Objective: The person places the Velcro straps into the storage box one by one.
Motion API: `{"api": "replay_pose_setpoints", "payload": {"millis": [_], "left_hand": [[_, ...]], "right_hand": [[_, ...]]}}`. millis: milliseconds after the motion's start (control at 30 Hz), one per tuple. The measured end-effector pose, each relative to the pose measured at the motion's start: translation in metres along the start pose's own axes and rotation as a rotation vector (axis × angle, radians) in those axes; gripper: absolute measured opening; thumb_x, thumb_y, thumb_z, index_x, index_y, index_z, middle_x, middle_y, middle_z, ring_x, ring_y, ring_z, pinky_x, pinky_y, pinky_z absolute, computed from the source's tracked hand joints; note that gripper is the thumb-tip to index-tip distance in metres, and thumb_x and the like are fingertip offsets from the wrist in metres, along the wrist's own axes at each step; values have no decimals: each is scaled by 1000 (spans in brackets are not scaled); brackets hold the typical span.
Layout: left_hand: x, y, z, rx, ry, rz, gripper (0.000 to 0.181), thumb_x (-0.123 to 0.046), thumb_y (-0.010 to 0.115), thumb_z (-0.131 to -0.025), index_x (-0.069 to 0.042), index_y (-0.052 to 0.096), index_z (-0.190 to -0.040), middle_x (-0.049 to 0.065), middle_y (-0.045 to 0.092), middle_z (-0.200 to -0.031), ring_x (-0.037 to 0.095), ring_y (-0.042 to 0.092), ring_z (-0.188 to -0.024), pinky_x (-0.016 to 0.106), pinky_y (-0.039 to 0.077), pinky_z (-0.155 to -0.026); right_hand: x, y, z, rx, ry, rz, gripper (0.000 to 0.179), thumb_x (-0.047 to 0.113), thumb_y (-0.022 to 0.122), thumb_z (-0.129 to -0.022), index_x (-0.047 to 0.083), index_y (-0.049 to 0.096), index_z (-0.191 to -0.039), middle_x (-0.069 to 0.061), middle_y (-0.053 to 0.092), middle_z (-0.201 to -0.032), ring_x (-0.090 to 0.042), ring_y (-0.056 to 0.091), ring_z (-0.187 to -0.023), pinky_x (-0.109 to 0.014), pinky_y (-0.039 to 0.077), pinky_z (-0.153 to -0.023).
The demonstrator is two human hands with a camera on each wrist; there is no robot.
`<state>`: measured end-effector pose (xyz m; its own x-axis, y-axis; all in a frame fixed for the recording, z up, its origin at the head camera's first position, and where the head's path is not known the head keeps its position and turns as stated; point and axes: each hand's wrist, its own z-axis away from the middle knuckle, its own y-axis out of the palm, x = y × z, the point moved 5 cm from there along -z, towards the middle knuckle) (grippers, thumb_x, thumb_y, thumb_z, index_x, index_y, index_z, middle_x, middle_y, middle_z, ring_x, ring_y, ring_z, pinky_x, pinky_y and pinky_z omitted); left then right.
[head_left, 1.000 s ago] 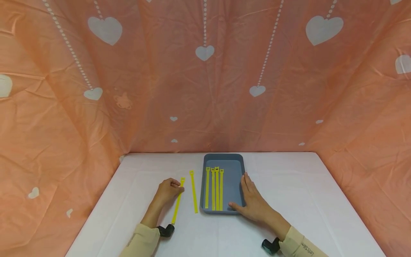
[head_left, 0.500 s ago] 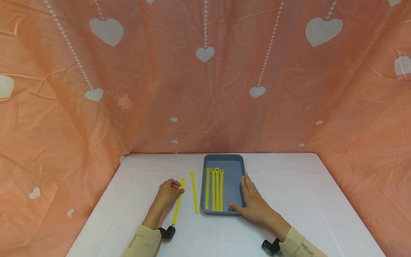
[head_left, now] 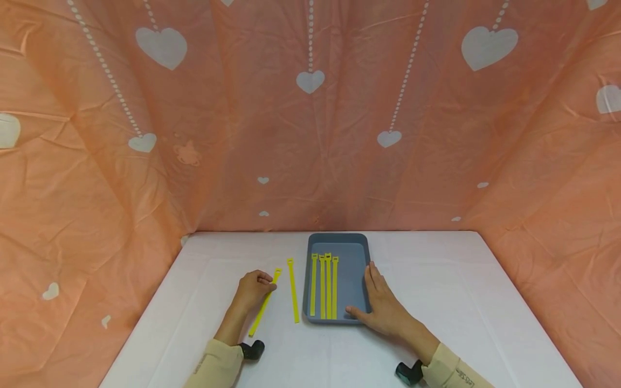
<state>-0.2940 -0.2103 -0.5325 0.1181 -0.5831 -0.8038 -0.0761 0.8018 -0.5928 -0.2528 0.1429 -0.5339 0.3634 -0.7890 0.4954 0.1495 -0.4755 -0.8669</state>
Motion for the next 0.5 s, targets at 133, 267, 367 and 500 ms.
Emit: {"api": "replay_pose_setpoints", "payload": {"millis": [133, 267, 367, 500], "left_hand": [[0, 1, -1, -2, -8, 1, 16, -5, 82, -91, 3, 73, -100, 9, 69, -87, 19, 63, -79, 27, 52, -70], [1, 1, -1, -2, -11, -8, 15, -6, 81, -92, 3, 74, -101, 8, 69, -86, 19, 64, -77, 27, 52, -69], [0, 1, -1, -6, -3, -19, 14, -6, 81, -92, 3, 74, -100, 9, 69, -85, 19, 64, -77, 28, 52, -68], [0, 1, -1, -6, 0, -21, 14, -6, 80, -93, 3, 75, -100, 8, 70, -86, 19, 63, -76, 28, 52, -67]], "right_hand": [[0, 0, 0, -1, 0, 2, 121, 66, 68, -98, -11, 5, -167, -29, -4, -176, -45, 3, -164, -60, 17, -130], [0, 0, 0, 0, 2, 1, 121, 66, 68, -98, -11, 5, -167, -28, -5, -177, -44, 3, -164, -60, 17, -131], [0, 0, 0, 2, 7, -1, 122, 66, 68, -97, -10, 4, -167, -28, -5, -177, -44, 3, -164, -60, 16, -131], [0, 0, 0, 5, 9, -4, 122, 67, 68, -97, -10, 4, -167, -27, -5, -177, -44, 2, -164, -59, 16, -131]]}}
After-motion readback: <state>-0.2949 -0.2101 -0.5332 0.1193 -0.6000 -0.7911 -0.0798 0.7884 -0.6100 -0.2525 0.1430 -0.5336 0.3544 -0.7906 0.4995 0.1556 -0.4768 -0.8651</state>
